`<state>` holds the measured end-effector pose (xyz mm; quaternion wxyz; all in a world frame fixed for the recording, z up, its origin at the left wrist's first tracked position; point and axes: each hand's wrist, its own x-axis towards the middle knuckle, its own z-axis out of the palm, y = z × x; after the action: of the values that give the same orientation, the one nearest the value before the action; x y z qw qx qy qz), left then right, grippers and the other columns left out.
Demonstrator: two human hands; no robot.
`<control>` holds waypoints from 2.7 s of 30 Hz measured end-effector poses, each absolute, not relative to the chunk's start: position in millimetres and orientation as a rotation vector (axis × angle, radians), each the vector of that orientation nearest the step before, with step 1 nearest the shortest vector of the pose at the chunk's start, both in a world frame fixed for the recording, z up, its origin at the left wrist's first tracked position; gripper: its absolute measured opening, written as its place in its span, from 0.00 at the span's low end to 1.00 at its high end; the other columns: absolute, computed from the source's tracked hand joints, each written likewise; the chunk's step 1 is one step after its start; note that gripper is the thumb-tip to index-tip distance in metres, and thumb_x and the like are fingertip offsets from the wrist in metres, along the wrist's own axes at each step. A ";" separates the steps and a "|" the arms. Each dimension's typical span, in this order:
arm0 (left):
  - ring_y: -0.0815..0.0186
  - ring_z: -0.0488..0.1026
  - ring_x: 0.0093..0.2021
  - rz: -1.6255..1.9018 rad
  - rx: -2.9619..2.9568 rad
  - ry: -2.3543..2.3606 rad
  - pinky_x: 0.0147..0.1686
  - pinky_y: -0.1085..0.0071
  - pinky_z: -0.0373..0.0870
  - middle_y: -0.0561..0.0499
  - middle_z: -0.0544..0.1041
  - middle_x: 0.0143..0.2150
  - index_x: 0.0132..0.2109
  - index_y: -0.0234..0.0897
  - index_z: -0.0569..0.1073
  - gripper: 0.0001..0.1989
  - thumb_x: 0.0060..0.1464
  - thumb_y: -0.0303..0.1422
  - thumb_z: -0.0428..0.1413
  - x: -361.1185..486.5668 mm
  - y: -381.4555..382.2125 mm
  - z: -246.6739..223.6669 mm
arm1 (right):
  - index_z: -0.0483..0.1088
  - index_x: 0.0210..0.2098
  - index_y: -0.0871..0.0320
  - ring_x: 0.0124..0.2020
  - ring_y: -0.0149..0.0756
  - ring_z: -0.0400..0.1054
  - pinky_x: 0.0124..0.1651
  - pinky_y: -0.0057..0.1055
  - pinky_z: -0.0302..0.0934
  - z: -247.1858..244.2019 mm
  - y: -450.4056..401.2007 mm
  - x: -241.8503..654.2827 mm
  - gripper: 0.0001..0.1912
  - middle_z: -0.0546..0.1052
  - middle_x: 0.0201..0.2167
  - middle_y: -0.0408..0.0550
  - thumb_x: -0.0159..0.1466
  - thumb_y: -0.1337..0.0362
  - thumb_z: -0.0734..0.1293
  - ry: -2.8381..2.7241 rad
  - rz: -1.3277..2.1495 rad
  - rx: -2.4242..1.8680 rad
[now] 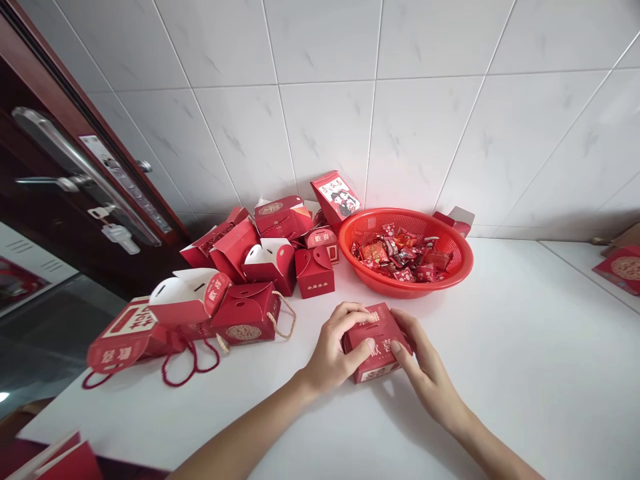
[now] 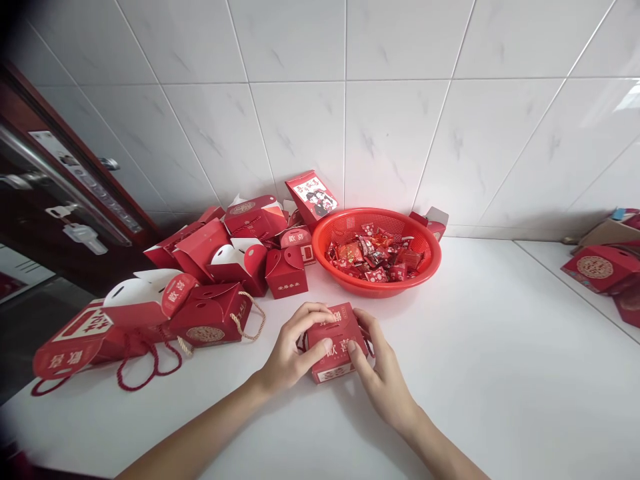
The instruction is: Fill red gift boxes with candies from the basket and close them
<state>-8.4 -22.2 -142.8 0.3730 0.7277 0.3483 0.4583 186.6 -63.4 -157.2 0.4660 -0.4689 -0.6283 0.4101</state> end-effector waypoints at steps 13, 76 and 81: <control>0.52 0.71 0.62 1.037 1.701 0.748 0.62 0.56 0.67 0.43 0.75 0.59 0.52 0.40 0.77 0.20 0.51 0.33 0.65 -24.0 -5.6 -134.8 | 0.75 0.39 0.57 0.24 0.34 0.65 0.29 0.32 0.63 -142.7 -41.4 222.2 0.25 0.73 0.23 0.43 0.61 0.40 0.69 -1.376 1.261 -1.311; 0.57 0.77 0.50 0.878 1.631 0.904 0.47 0.66 0.74 0.42 0.80 0.49 0.53 0.37 0.77 0.17 0.57 0.32 0.61 -43.8 -18.3 -107.4 | 0.75 0.51 0.51 0.53 0.43 0.73 0.50 0.35 0.75 -155.8 -58.4 186.5 0.11 0.80 0.54 0.52 0.69 0.65 0.68 -1.849 0.222 -0.987; 0.60 0.77 0.50 0.894 2.022 0.968 0.55 0.66 0.72 0.45 0.80 0.48 0.47 0.37 0.76 0.11 0.56 0.28 0.60 -32.3 -24.2 -109.2 | 0.72 0.57 0.53 0.57 0.44 0.71 0.54 0.37 0.73 -157.5 -63.4 189.0 0.16 0.78 0.57 0.54 0.70 0.65 0.67 -1.839 0.207 -0.975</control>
<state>-32.3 -24.2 -109.2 0.3560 0.7829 0.3748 0.3461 189.0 -63.4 -157.5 0.5009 -0.4035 -0.7609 0.0858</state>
